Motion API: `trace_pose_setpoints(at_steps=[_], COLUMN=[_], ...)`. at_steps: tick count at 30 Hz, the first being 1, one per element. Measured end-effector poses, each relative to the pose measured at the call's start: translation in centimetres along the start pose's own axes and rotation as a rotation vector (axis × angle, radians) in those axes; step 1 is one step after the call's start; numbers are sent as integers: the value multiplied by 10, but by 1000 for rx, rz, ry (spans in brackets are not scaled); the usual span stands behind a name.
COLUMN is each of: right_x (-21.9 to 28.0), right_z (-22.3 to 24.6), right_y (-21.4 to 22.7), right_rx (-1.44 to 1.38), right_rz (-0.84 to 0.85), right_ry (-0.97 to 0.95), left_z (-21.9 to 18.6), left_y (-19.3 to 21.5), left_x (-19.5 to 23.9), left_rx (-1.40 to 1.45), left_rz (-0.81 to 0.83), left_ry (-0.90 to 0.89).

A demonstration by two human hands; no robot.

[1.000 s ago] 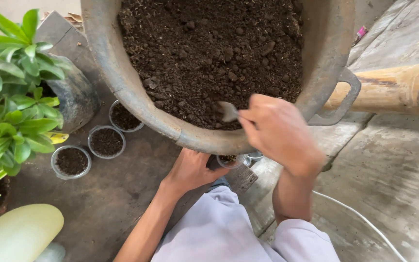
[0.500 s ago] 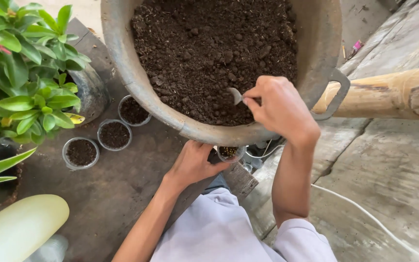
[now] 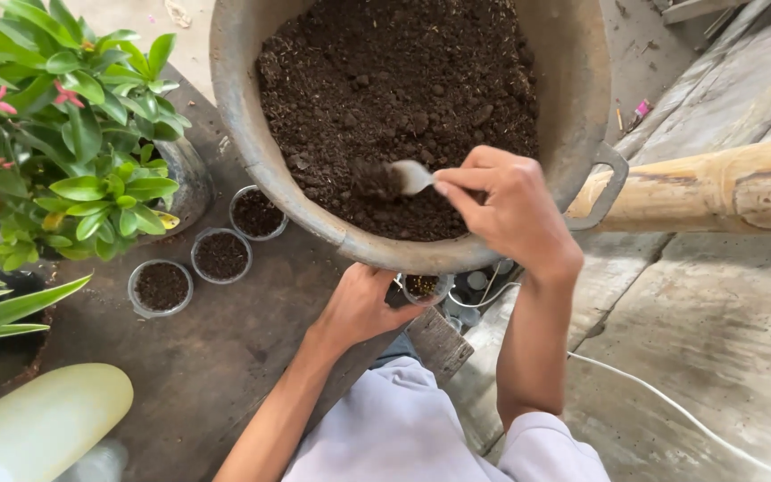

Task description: The person sprays water from a bottle onto seeds placed in small plastic cups. They then use a spoon to scoop soil from a large metal pot and fill the cups, covering the seeds.

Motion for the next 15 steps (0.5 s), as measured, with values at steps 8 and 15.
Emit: trace_pose_setpoints(at_steps=[8,15], right_x=[23,13], right_z=[-12,-13], right_y=[23,-9], right_rx=[291,141], right_rz=[79,151], right_ry=[-79,-72], left_z=[8,4], left_y=[-5,-2], left_x=[7,5], left_rx=[0,11], left_rz=[-8,-20], left_ry=[10,17])
Point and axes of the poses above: each hand's wrist, its own x-axis away from the middle knuckle, its own y-axis out of the back of the hand, z = x × y, the point moved 8 cm from there along -x, towards the middle knuckle, and after that the axes turned 15 degrees about -z, right-handed, at the moved point
